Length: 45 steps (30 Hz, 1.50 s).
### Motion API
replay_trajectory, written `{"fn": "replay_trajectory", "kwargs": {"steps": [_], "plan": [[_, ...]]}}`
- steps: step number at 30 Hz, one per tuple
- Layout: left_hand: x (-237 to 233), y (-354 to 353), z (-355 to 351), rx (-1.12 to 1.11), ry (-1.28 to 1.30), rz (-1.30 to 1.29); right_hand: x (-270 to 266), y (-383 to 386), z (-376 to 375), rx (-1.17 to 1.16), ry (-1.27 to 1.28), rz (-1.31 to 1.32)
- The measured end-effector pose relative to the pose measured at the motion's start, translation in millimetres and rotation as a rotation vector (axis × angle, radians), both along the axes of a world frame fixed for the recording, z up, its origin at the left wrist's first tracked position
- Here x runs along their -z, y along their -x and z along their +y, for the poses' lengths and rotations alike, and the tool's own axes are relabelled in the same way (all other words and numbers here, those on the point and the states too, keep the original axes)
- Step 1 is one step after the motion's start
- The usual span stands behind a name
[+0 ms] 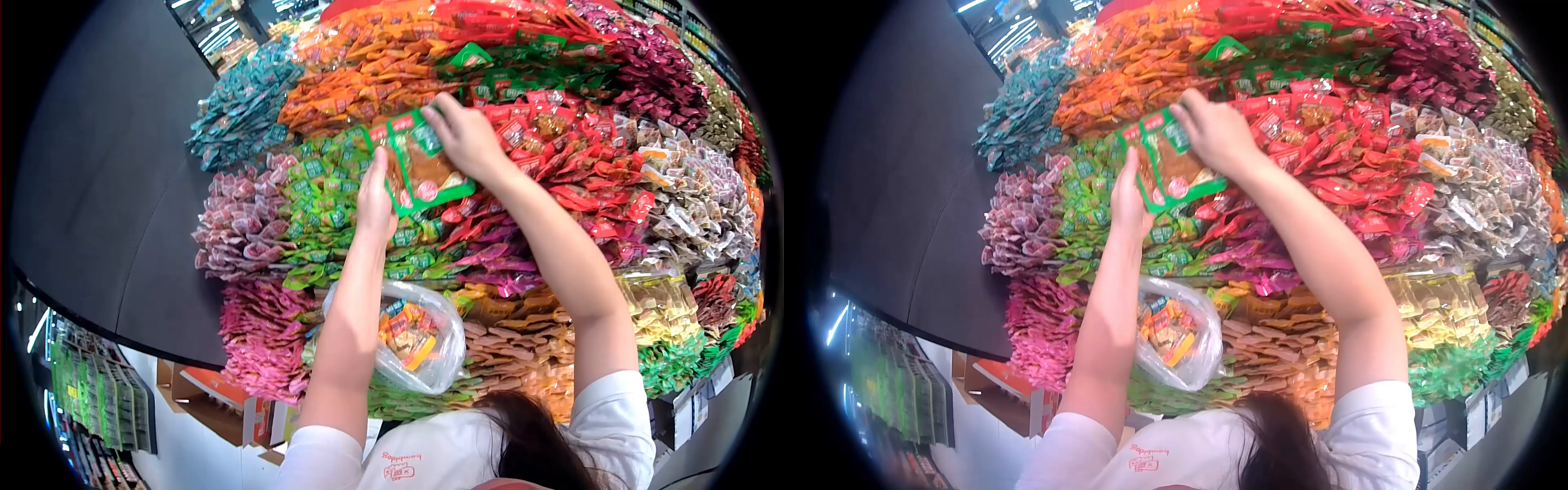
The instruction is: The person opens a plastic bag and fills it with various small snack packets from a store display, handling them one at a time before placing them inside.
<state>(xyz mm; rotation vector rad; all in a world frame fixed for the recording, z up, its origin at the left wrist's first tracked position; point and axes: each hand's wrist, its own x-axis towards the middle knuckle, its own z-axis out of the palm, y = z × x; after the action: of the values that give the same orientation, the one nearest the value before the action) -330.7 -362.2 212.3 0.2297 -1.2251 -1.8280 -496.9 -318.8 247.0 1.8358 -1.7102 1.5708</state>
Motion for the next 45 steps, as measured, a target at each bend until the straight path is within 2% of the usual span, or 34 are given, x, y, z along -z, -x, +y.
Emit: {"fn": "replay_trajectory", "kwargs": {"steps": [1, 3, 5, 7, 10, 13, 15, 17, 19, 20, 23, 29, 31, 32, 33, 36, 40, 43, 45], "plan": [[-5.5, 0.0, 6.2, 0.047, -0.012, 0.002, 0.1, -2.6, -0.7, 0.036, -0.001, 0.032], [2.5, 2.6, 4.4, -0.001, 0.052, -0.04, -0.6, -2.6, -0.1, 0.02, -0.027, 0.1], [12.2, 5.4, -0.2, -0.154, 0.291, -0.184, -0.3, -0.9, -0.3, -0.053, -0.021, 0.133], [8.5, 6.8, 3.6, -0.142, 0.256, -0.137, -6.1, -0.1, 4.4, -0.064, -0.095, 0.09], [8.4, 5.6, 5.2, -0.125, 0.282, -0.111, -20.4, 6.6, 4.2, -0.033, 0.118, -0.074], [10.5, 3.4, 4.2, -0.158, 0.318, -0.152, -54.6, 41.8, -2.2, 0.154, 0.448, 0.007], [6.9, 3.2, 9.6, -0.112, 0.288, -0.119, -77.4, 73.2, -3.4, 0.277, 0.429, 0.061], [8.4, 3.0, 8.6, -0.116, 0.277, -0.102, -86.6, 109.9, -9.8, 0.335, 0.328, 0.322], [11.3, 3.0, 5.8, -0.14, 0.347, -0.133, -88.7, 127.9, -13.1, 0.351, 0.118, 0.424], [15.8, 6.3, 2.3, -0.217, 0.399, -0.138, -89.7, 133.7, -14.1, 0.308, 0.058, 0.371], [20.4, 5.0, -3.1, -0.207, 0.377, -0.212, -96.4, 139.9, -15.8, 0.332, -0.042, 0.408], [16.7, 3.3, 0.5, -0.198, 0.335, -0.242, -97.5, 151.9, -22.2, 0.415, -0.047, 0.468], [17.4, 4.2, 0.4, -0.206, 0.328, -0.229, -103.8, 150.7, -23.3, 0.415, 0.115, 0.252], [17.5, 4.0, -1.0, -0.195, 0.339, -0.23, -106.7, 151.1, -23.2, 0.344, 0.172, 0.044], [16.0, 3.2, -0.1, -0.195, 0.335, -0.231, -112.7, 156.9, -22.4, 0.297, 0.206, -0.005], [10.9, 0.8, 5.8, -0.207, 0.341, -0.243, -134.5, 156.2, -14.1, -0.117, 0.425, -0.373], [13.3, 1.9, 2.8, -0.205, 0.372, -0.237, -145.6, 162.3, -6.6, -0.119, 0.486, -0.491], [13.9, 1.5, 3.5, -0.213, 0.374, -0.25, -144.1, 172.0, -8.2, -0.137, 0.421, -0.59], [13.7, 1.5, 4.9, -0.216, 0.349, -0.26, -137.8, 177.7, -6.6, 0.031, 0.26, -0.634]]}}
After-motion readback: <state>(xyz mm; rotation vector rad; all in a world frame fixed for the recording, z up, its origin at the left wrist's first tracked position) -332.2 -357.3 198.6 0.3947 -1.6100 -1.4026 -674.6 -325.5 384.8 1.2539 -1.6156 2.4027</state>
